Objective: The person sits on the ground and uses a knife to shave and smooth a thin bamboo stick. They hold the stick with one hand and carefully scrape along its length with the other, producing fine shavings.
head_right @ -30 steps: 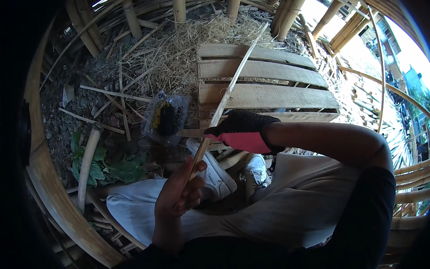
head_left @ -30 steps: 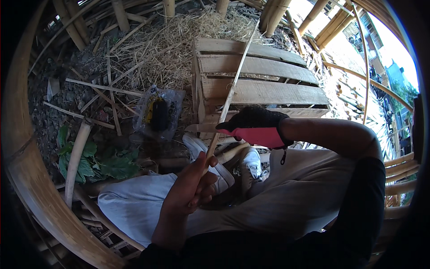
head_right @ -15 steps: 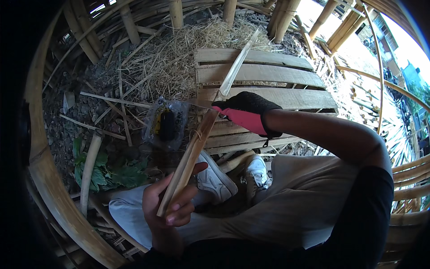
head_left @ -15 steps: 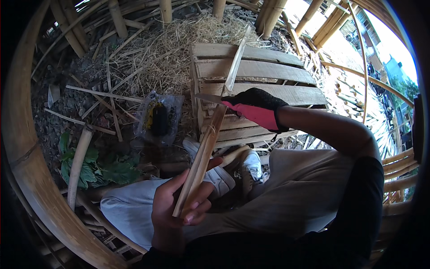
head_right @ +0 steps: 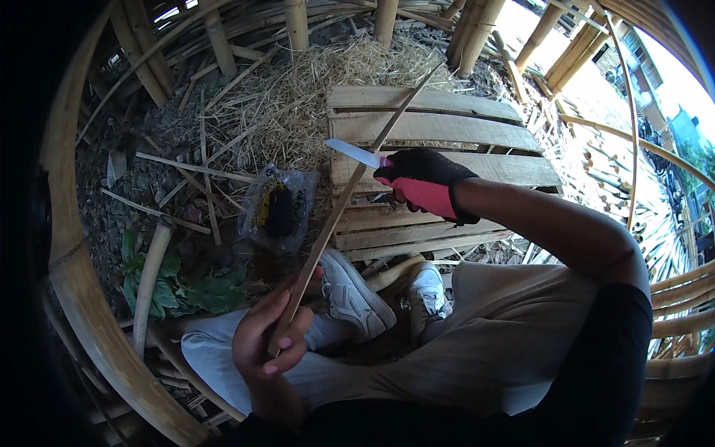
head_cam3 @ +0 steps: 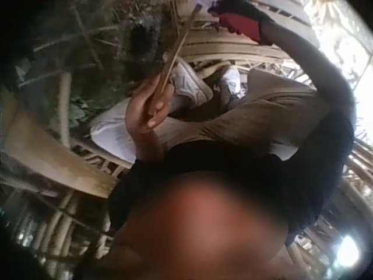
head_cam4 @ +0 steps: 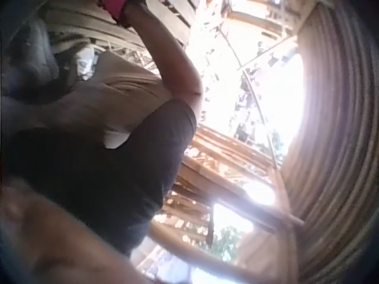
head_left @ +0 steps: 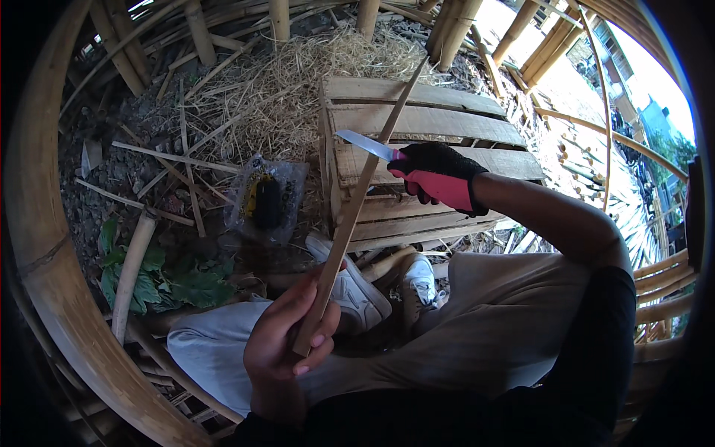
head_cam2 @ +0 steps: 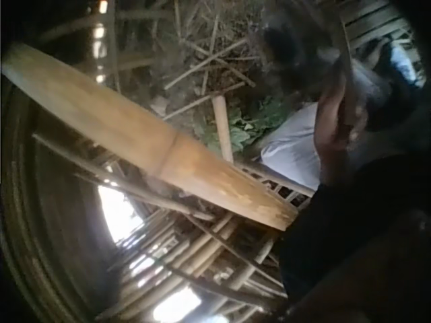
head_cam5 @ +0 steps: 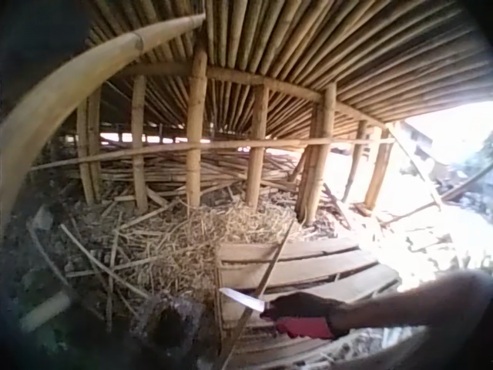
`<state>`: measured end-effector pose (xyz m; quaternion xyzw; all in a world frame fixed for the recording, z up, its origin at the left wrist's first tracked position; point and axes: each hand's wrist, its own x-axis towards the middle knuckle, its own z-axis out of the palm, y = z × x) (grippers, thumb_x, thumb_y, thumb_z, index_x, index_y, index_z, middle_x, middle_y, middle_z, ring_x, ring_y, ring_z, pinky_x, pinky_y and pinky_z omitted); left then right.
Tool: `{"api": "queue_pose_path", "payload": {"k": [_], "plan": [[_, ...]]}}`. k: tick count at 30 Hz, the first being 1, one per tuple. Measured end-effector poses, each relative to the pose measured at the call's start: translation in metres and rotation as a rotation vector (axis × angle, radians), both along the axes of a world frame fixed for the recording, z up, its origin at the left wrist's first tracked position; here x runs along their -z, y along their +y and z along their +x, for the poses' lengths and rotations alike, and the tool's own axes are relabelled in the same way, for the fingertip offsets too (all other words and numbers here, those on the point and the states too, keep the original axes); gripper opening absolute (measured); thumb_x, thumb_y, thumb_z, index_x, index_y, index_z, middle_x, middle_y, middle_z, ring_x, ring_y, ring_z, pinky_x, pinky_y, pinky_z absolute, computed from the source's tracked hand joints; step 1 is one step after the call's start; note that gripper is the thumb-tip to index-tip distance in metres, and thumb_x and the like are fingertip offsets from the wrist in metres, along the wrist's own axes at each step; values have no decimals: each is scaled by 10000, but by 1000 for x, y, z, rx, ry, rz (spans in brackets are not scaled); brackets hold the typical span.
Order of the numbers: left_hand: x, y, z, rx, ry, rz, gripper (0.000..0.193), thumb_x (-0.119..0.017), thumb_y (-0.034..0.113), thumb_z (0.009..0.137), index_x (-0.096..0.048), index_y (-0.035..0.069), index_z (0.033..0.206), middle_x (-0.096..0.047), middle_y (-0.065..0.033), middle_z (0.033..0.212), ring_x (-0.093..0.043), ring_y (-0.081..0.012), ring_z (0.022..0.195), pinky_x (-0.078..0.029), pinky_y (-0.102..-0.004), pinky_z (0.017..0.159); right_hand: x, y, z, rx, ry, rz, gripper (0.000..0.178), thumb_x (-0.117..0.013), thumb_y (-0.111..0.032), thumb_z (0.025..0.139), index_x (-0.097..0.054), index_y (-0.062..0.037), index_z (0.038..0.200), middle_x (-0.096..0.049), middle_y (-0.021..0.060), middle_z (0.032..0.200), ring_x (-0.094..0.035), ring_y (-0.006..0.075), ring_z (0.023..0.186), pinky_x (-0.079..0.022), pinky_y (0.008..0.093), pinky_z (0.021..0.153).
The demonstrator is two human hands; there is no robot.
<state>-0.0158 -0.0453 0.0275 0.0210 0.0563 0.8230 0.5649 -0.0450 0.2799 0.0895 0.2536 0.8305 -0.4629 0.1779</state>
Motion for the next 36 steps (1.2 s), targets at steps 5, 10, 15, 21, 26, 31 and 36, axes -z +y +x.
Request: {"api": "queue_pose_path", "payload": {"k": [5,10,15,21,26,31,36], "plan": [[10,14,-7,-16,134,-281,441,-275,262,1117,-358,73,1506,-435,-15,521,-305,-77,317,-289,-227,324,4,13,-1,-35,61,98,182,-637,-224,902,-696,-70,979,-541,-17,647,-497,78,553,-405,284,520],[47,18,-13,-28,17,-150,365,-302,233,1106,-448,74,1400,-399,13,486,-310,-64,321,-237,-225,333,11,21,1,-92,32,39,230,-634,-264,879,-716,-75,982,-544,-19,675,-482,88,558,-389,285,519],[58,25,-14,-10,-79,50,284,-316,210,1100,-469,74,1297,-399,24,488,-314,-60,323,-239,-222,334,15,-3,3,-111,-44,34,243,-590,-277,930,-718,-76,978,-581,-3,727,-496,93,602,-418,294,566],[61,29,-15,-1,-152,123,269,-313,207,1100,-472,73,1271,-418,23,498,-320,-62,319,-247,-225,330,18,-11,-11,-282,13,193,422,-550,-415,986,-698,-28,907,-641,69,744,-515,155,671,-453,334,695],[56,27,-8,0,-169,184,264,-313,206,1099,-469,71,1264,-432,17,503,-327,-66,325,-243,-225,328,24,-14,2,-228,80,137,420,-576,-417,983,-703,-34,870,-606,47,699,-517,136,651,-445,334,662],[57,29,-10,1,-209,130,213,-314,210,1097,-452,89,1206,-435,14,503,-335,-70,321,-249,-221,325,4,-32,8,-366,-27,151,342,-574,-350,978,-689,-66,826,-598,20,699,-503,116,625,-418,302,590],[54,31,-10,0,-265,202,161,-357,182,1075,-414,87,1193,-453,-1,515,-360,-74,335,-260,-219,326,20,-9,-11,-105,-43,62,335,-567,-342,987,-717,-52,911,-635,-8,750,-549,87,697,-456,289,685]]}}
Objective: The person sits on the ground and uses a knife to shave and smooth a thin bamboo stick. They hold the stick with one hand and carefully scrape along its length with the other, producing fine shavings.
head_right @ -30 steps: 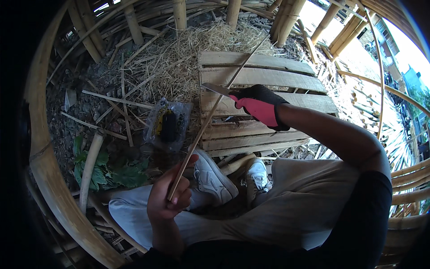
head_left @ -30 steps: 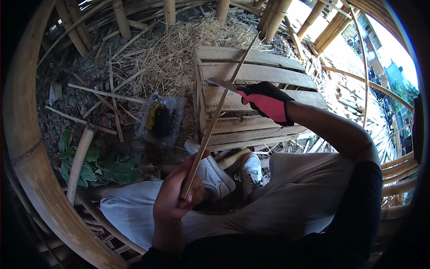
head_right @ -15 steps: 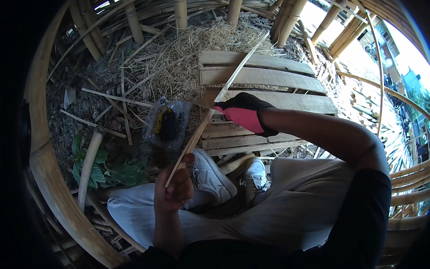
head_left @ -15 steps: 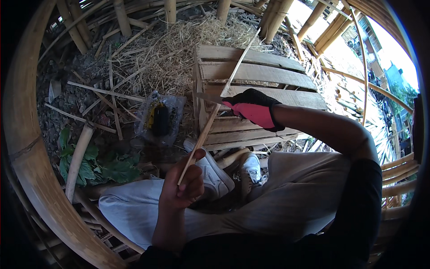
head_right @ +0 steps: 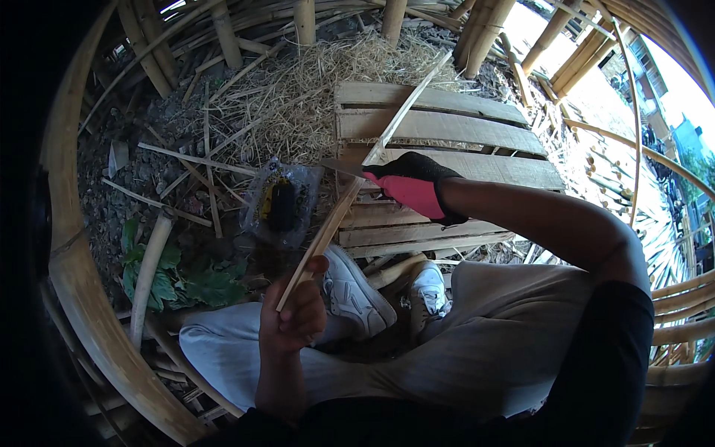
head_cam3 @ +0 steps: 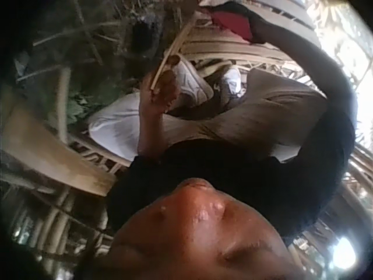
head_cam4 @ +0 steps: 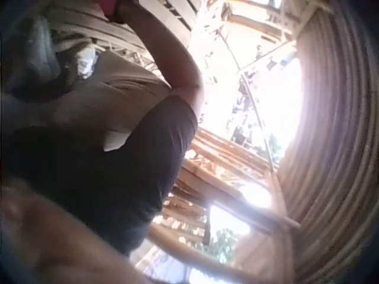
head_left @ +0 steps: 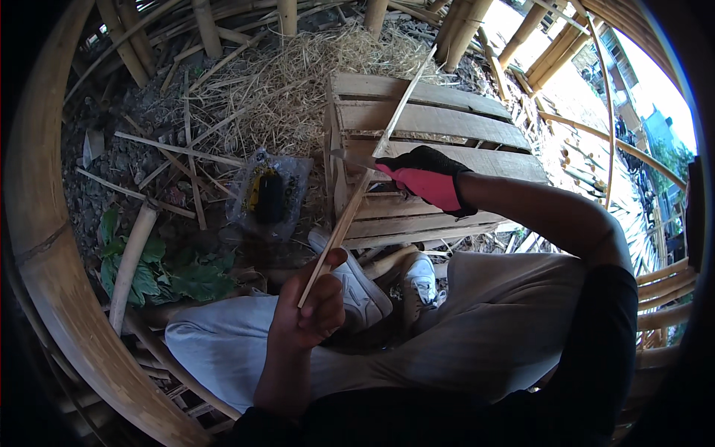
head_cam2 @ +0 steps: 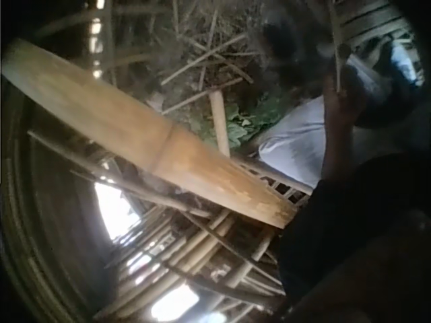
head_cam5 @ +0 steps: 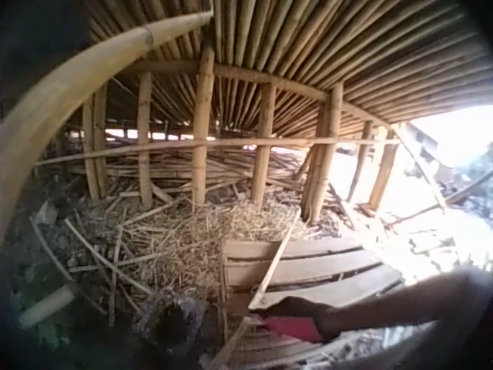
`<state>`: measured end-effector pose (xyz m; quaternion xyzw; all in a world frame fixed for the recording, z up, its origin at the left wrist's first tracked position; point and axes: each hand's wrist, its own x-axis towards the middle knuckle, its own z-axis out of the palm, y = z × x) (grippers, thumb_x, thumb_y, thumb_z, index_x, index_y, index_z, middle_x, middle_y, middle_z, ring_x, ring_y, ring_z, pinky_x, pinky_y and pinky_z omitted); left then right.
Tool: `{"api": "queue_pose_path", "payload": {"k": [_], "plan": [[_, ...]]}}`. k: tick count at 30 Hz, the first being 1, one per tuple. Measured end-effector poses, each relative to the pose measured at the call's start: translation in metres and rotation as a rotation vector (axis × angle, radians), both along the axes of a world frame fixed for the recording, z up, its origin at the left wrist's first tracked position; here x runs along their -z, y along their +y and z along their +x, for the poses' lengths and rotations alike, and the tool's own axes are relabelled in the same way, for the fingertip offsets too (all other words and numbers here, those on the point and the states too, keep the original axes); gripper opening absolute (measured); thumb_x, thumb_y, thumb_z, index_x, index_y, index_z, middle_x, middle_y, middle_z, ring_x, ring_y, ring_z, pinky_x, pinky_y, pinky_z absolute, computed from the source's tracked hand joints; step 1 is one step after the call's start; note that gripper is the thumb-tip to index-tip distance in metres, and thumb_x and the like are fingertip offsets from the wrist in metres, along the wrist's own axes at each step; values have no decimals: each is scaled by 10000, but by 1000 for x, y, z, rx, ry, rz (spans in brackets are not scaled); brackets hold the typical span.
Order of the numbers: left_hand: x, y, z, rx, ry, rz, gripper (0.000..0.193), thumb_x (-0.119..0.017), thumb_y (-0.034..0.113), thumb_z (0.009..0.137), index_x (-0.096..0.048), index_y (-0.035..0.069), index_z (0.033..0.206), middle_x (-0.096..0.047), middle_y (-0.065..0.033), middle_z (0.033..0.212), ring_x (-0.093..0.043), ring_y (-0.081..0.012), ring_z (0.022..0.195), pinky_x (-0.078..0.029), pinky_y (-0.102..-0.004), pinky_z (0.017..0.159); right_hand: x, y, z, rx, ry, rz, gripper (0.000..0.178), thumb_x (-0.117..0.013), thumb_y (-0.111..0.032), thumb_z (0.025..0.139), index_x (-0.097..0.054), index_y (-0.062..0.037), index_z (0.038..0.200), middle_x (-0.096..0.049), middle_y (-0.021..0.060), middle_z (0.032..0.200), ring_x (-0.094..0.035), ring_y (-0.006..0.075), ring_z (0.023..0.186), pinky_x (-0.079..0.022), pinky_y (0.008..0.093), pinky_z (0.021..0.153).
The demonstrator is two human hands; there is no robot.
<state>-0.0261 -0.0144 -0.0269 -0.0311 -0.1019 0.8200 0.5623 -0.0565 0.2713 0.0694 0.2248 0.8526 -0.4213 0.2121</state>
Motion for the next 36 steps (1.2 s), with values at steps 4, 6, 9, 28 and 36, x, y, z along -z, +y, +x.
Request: {"api": "queue_pose_path", "payload": {"k": [4,6,9,28,36], "plan": [[9,-1,6,-18,-15,64,194,-411,188,1060,-368,82,1216,-493,-17,552,-409,-81,365,-276,-215,335,17,-16,20,-296,107,-34,359,-582,-367,975,-725,-40,938,-627,28,731,-540,95,661,-456,324,618],[4,3,5,0,-32,66,168,-388,179,1063,-387,83,1201,-487,-19,544,-397,-84,356,-278,-213,331,41,15,4,-62,75,-55,361,-580,-371,977,-742,-55,1042,-640,38,743,-546,106,674,-467,326,635],[-2,-2,4,-12,-82,43,152,-348,153,1067,-427,83,1175,-470,-20,525,-371,-89,338,-282,-213,325,3,-30,16,-65,114,8,430,-560,-426,993,-680,-42,841,-558,17,666,-481,100,632,-433,337,625],[-6,2,9,-12,-158,146,137,-414,134,1037,-404,84,1165,-493,-25,553,-407,-87,368,-302,-205,330,7,-18,3,-42,46,0,541,-527,-559,992,-679,-52,877,-580,4,709,-497,117,628,-452,334,648],[-3,0,8,-48,-130,141,172,-413,189,1058,-368,69,1173,-507,-38,575,-436,-85,365,-307,-199,323,1,-30,6,-338,20,167,363,-543,-344,1015,-697,-84,1216,-726,49,900,-624,121,791,-515,321,792]]}}
